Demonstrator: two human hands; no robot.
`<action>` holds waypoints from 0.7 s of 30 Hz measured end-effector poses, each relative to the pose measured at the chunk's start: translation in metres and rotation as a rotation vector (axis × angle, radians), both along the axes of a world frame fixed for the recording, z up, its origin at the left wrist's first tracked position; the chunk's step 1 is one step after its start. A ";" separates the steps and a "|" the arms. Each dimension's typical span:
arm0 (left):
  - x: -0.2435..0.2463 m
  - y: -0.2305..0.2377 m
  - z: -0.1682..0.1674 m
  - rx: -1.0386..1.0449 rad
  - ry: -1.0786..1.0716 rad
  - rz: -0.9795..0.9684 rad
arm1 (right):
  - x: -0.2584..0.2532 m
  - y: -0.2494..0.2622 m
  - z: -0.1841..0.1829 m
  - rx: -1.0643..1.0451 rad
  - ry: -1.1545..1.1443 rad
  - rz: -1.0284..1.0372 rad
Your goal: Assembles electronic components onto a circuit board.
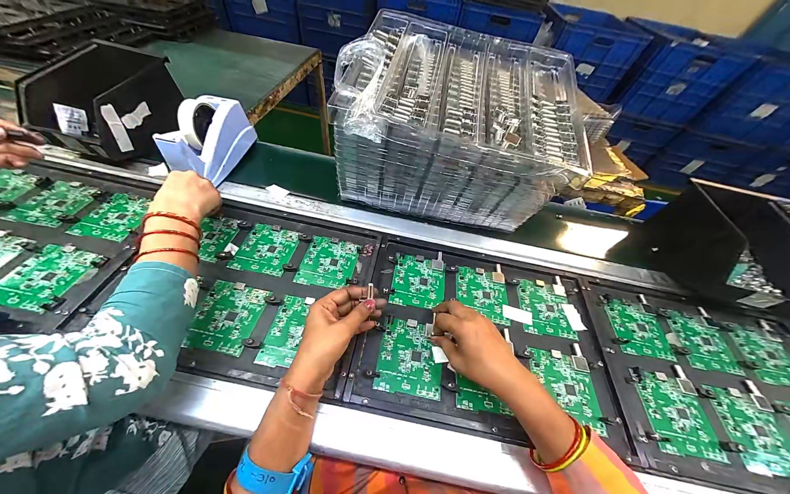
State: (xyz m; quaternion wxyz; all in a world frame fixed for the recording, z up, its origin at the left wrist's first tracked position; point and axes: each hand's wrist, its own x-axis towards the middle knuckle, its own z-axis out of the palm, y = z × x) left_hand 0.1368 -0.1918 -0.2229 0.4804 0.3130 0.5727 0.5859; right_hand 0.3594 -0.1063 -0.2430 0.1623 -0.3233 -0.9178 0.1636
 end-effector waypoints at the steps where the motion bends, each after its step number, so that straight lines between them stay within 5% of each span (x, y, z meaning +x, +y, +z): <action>1: -0.001 0.000 0.000 -0.006 0.000 -0.005 | 0.000 0.000 -0.001 0.004 0.007 0.000; 21: -0.019 -0.003 -0.003 -0.020 0.064 -0.088 | -0.005 -0.004 0.010 -0.038 -0.087 -0.046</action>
